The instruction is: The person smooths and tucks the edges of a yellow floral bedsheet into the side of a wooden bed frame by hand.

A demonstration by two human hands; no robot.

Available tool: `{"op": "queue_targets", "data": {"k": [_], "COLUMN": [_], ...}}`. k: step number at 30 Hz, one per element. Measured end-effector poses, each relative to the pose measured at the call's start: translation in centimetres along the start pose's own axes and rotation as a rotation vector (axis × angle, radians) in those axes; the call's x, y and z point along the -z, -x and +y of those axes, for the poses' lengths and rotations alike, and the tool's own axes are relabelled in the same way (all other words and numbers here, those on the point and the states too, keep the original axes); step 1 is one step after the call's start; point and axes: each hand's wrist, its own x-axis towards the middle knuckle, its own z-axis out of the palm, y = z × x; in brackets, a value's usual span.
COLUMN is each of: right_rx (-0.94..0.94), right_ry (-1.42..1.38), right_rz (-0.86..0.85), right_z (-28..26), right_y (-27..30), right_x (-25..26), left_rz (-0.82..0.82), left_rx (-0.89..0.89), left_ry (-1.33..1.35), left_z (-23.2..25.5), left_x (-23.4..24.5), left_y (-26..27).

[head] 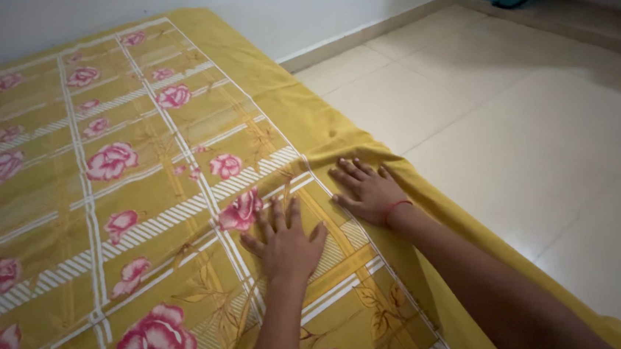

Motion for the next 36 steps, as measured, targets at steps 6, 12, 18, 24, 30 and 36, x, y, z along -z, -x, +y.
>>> {"op": "queue_targets", "data": {"k": [6,12,18,24,30,36], "right_rx": [0.01,0.005,-0.106,0.143,0.397,0.321], "right_ry": [-0.013,-0.051,0.068,-0.021,-0.027,-0.046], "right_rz": [-0.012,-0.011,0.001,0.124,0.114,-0.041], "right_z": [-0.2,0.1,-3.2,-11.4,-16.5,-16.6], "right_y": [-0.2,0.0,-0.6,-2.4,-1.8,-0.3], "right_x": [0.3,-0.6,-1.1,-3.0,-4.0,-4.0], "left_rz": [-0.027,-0.142,0.157,0.242,0.208,0.284], "left_rx": [-0.014,-0.119,0.03,-0.01,0.067,0.023], "left_ry": [-0.041,0.483,0.141,-0.124,-0.206,-0.175], "left_z": [-0.5,-8.7,-18.6,-17.8,-17.1,-17.6], "left_x": [0.9,-1.1,-4.1,-4.2,-3.3,-4.1], "left_y": [-0.9,-3.1,-0.8,1.3,0.8,0.9]}}
